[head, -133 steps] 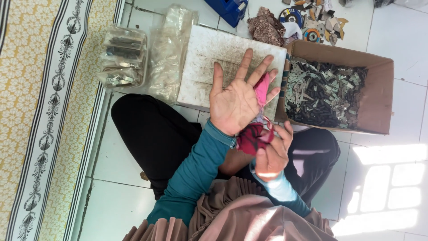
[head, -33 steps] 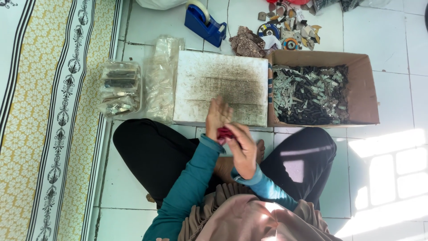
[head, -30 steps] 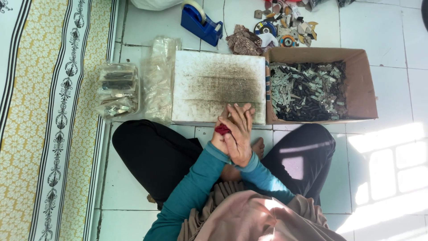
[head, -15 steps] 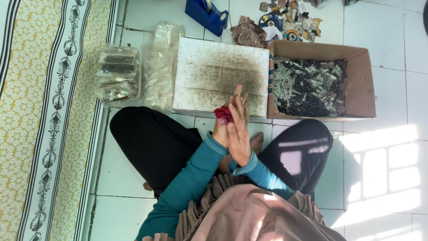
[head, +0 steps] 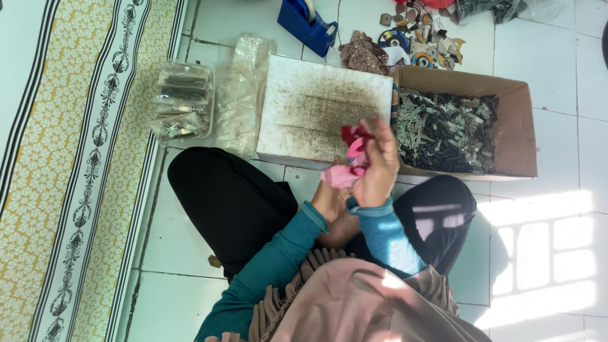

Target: The person picks up metal components from a box, wipes them with a red cloth, and places them into a small plastic bag on a work surface.

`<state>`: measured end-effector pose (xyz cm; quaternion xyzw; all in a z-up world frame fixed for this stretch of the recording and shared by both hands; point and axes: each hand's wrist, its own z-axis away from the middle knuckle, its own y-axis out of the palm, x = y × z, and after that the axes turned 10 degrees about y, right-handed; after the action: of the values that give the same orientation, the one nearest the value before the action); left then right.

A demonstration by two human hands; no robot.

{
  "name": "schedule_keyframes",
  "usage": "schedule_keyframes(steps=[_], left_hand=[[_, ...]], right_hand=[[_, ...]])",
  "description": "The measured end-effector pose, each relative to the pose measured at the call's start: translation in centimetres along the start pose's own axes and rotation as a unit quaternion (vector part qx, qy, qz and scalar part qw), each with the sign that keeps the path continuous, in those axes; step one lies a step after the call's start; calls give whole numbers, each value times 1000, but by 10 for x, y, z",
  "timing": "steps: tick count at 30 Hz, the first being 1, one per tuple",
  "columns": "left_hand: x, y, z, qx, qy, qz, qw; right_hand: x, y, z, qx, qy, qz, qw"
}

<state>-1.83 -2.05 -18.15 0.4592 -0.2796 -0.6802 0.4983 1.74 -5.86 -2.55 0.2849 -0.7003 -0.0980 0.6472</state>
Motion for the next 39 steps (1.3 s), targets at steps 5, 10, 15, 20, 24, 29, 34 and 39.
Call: schedule_keyframes(steps=[5, 10, 15, 20, 24, 29, 34, 39], left_hand=[[-46, -3, 18, 28, 29, -18, 999], [-42, 24, 36, 43, 58, -36, 997], [-23, 61, 58, 69, 88, -60, 992], [-61, 86, 60, 122, 123, -87, 981], [-83, 106, 63, 145, 142, -97, 974], [-63, 137, 88, 183, 172, -132, 959], [-81, 157, 77, 179, 173, -131, 960], [-82, 149, 44, 214, 204, -237, 926]], right_hand=[[-20, 20, 80, 134, -73, 398, 905], [-40, 6, 52, 162, -21, 400, 902], [27, 33, 3, 69, 48, 366, 927], [-41, 13, 23, 75, 21, 364, 928], [-2, 17, 63, 85, 55, 373, 922], [18, 14, -8, -36, 47, 348, 936], [14, -15, -40, -102, 65, 293, 948], [7, -41, -64, -116, 77, 239, 961]])
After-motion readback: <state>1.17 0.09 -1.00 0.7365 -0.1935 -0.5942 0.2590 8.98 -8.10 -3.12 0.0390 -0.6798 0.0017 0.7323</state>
